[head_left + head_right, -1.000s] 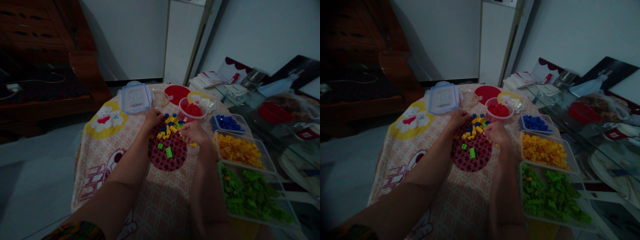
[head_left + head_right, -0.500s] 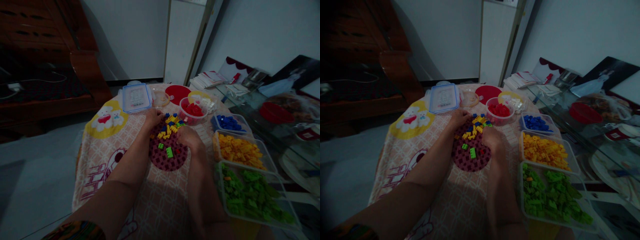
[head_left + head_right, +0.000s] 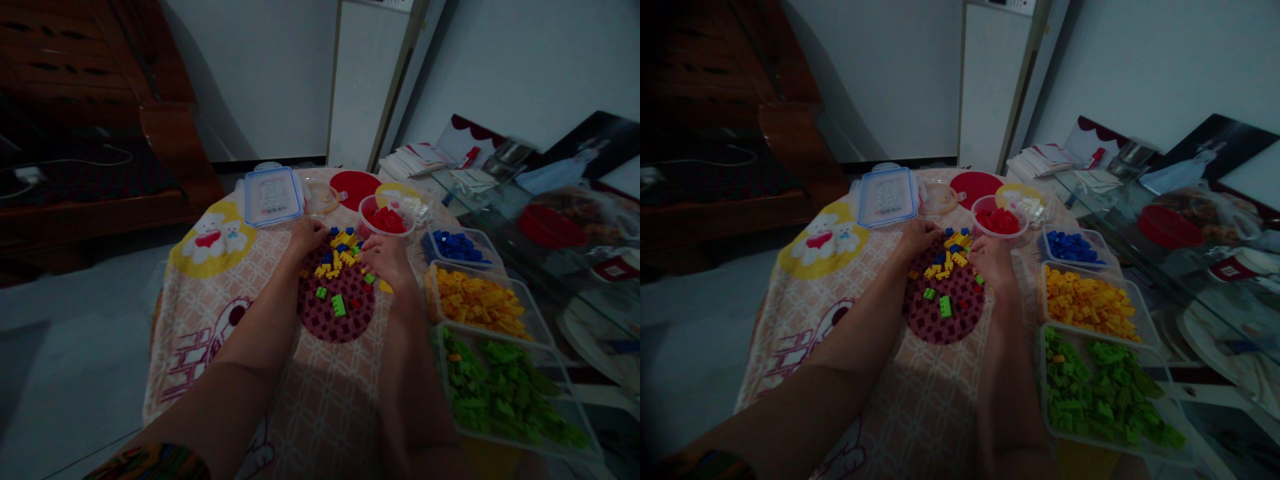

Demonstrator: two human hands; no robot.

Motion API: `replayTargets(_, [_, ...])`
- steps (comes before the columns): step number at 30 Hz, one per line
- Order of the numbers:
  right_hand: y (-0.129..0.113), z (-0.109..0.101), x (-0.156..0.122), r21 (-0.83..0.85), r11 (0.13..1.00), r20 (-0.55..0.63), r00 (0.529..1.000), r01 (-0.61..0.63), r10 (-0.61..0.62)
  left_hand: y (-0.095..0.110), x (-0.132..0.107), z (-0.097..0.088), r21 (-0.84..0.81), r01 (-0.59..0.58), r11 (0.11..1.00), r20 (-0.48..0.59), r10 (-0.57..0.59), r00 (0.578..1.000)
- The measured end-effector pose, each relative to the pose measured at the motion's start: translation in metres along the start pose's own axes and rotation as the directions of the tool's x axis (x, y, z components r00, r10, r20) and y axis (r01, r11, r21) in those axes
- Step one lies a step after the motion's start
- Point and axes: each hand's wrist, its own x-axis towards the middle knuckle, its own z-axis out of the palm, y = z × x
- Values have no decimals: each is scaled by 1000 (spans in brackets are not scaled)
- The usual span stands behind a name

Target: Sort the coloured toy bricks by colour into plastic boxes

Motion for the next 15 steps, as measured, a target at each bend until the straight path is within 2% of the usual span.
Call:
replayTargets(2, [4, -2, 5, 203, 978, -185, 983, 45, -7, 0, 0, 0, -8, -3, 1000, 7, 3, 1000])
replayTargets(5, [12, -4, 15, 369, 910, -450, 893, 192, -6, -1, 1, 0, -13, 5, 1000, 14, -4, 1000])
replayTargets(8, [19, -7, 23, 434, 841, -601, 800, 322, 3, -2, 2, 1, -29, 13, 999, 14, -12, 1000])
replayTargets(10, [23, -10, 25, 453, 815, -632, 775, 361, 8, -2, 1, 2, -43, 16, 999, 18, -15, 1000])
replayTargets(12, [23, -14, 24, 463, 817, -596, 803, 343, 0, -3, 1, 3, -48, 17, 999, 14, -17, 1000])
replayTargets(15, [20, -19, 13, 415, 891, -376, 927, 184, -16, -2, 1, 2, -28, 12, 1000, 10, -12, 1000])
